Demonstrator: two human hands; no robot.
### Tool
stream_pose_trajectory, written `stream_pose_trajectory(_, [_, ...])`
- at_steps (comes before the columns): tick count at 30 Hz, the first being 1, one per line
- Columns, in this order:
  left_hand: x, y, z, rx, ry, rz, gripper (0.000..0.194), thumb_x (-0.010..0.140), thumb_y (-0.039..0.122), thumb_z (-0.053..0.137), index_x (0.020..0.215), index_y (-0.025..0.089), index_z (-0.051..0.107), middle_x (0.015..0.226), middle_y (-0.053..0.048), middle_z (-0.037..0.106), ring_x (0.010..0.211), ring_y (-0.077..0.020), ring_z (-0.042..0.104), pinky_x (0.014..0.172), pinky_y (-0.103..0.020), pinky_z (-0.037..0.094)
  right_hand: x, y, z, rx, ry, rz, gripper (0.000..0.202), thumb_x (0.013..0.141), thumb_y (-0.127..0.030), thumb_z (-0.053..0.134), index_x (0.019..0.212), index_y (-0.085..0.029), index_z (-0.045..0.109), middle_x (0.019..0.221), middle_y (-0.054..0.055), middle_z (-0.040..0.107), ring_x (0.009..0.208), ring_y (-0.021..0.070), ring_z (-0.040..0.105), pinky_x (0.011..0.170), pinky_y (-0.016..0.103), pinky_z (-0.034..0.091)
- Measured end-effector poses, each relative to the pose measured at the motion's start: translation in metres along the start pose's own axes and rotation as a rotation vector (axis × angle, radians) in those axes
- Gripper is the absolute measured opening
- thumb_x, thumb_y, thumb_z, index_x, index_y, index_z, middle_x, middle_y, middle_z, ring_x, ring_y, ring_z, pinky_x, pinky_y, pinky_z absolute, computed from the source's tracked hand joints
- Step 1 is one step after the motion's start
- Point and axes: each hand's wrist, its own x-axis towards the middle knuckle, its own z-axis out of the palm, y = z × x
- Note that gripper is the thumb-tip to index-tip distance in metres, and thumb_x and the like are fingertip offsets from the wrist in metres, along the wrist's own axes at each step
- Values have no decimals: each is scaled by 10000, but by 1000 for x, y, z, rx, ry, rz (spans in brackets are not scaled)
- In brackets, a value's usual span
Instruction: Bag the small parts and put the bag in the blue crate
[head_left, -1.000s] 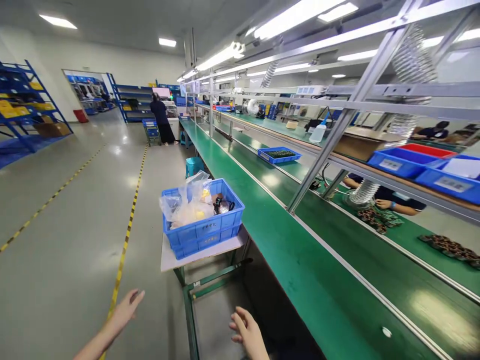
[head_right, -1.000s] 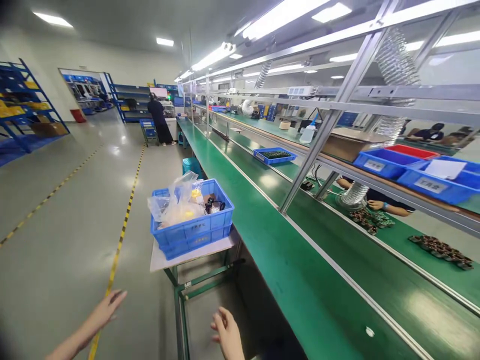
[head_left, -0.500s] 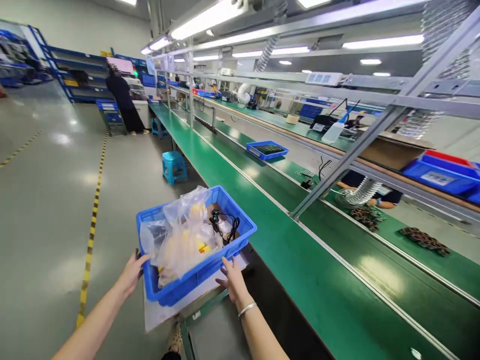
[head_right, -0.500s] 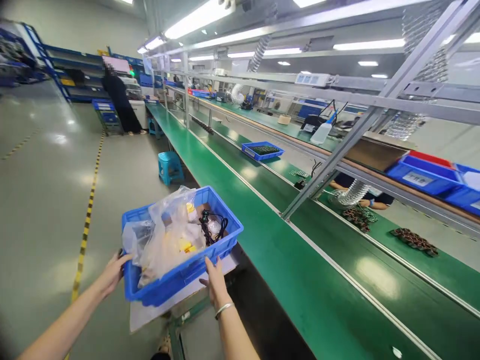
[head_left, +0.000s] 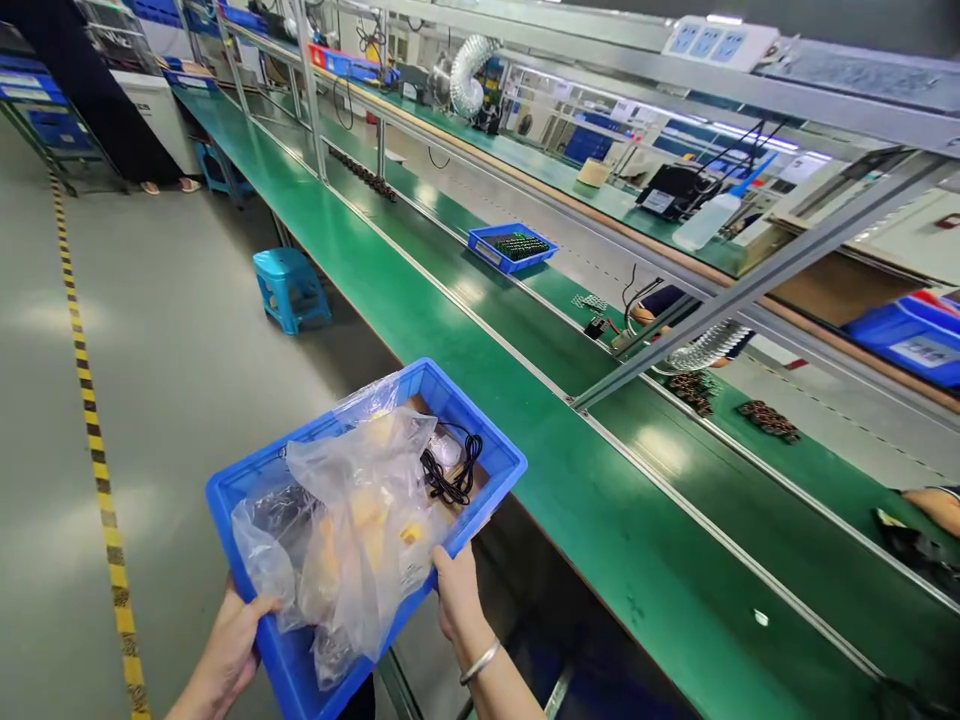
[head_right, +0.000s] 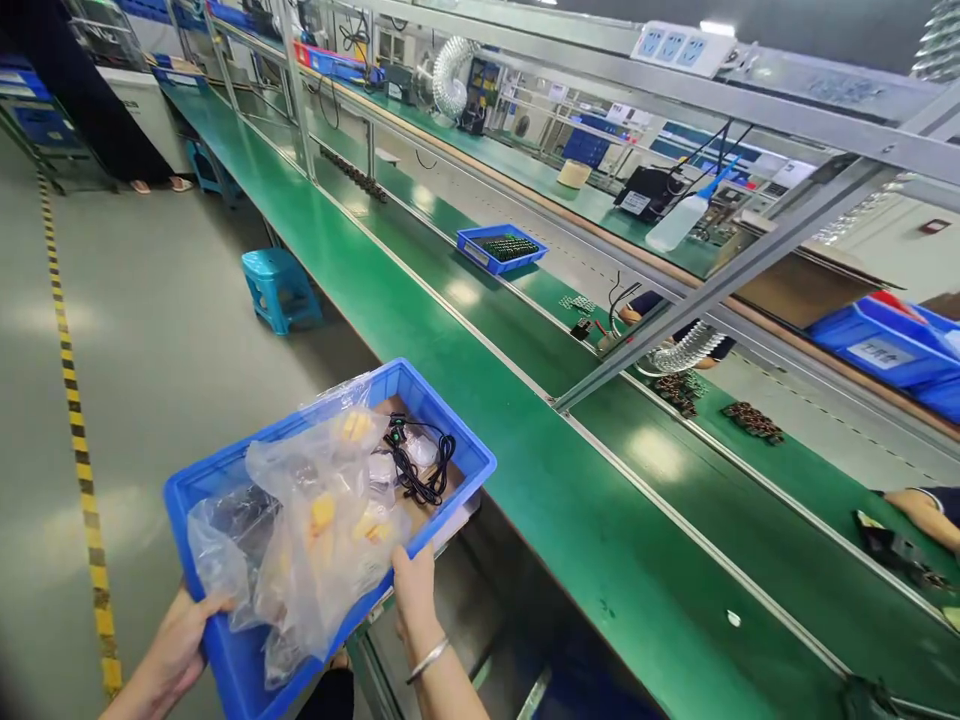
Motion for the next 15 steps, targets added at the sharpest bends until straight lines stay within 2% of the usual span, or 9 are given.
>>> stream_pose_trajectory(4, [-22, 16, 10, 68, -34, 58, 847, 402, 214, 777, 1214, 304, 554, 908, 56, 658, 770, -165, 613, 627, -244, 553, -1, -14, -4, -8, 21, -33, 309, 640, -261, 637, 937, -176, 621, 797, 8, 651, 760, 176, 584, 670, 252, 491])
stream_pose_trajectory(7, [-41, 26, 22, 94, -73, 83, 879, 437, 224, 780, 1273, 316, 524, 979, 40, 647, 829, -182, 620, 669, -264, 561, -9, -34, -18, -2, 42, -26, 283, 634, -254, 620, 906, -179, 619, 742, -1, 628, 694, 159, 552, 613, 236, 462])
stream_pose_trajectory(10, [-56, 31, 39, 109, -112, 92, 891, 483, 219, 777, 1323, 319, 499, 1005, 11, 639, 943, -239, 637, 712, -300, 568, -15, -51, -37, 4, 97, -27, 255, 615, -237, 620, 865, -187, 611, 734, -7, 623, 712, 164, 555, 627, 236, 461])
stream_pose_trajectory(13, [-66, 30, 71, 77, -191, 117, 942, 518, 232, 788, 1387, 345, 441, 1165, -34, 633, 1123, -316, 608, 861, -401, 566, -10, -64, -63, 18, 152, -9, 275, 589, -229, 620, 862, -194, 606, 771, -25, 643, 739, 162, 559, 659, 234, 472])
stream_pose_trajectory(15, [-69, 26, 103, 42, -290, 146, 998, 541, 223, 770, 1443, 353, 363, 1310, -65, 589, 1232, -333, 555, 1014, -452, 502, 1, -69, -88, 11, 207, -2, 298, 566, -242, 634, 859, -190, 611, 778, -33, 657, 730, 162, 559, 662, 241, 482])
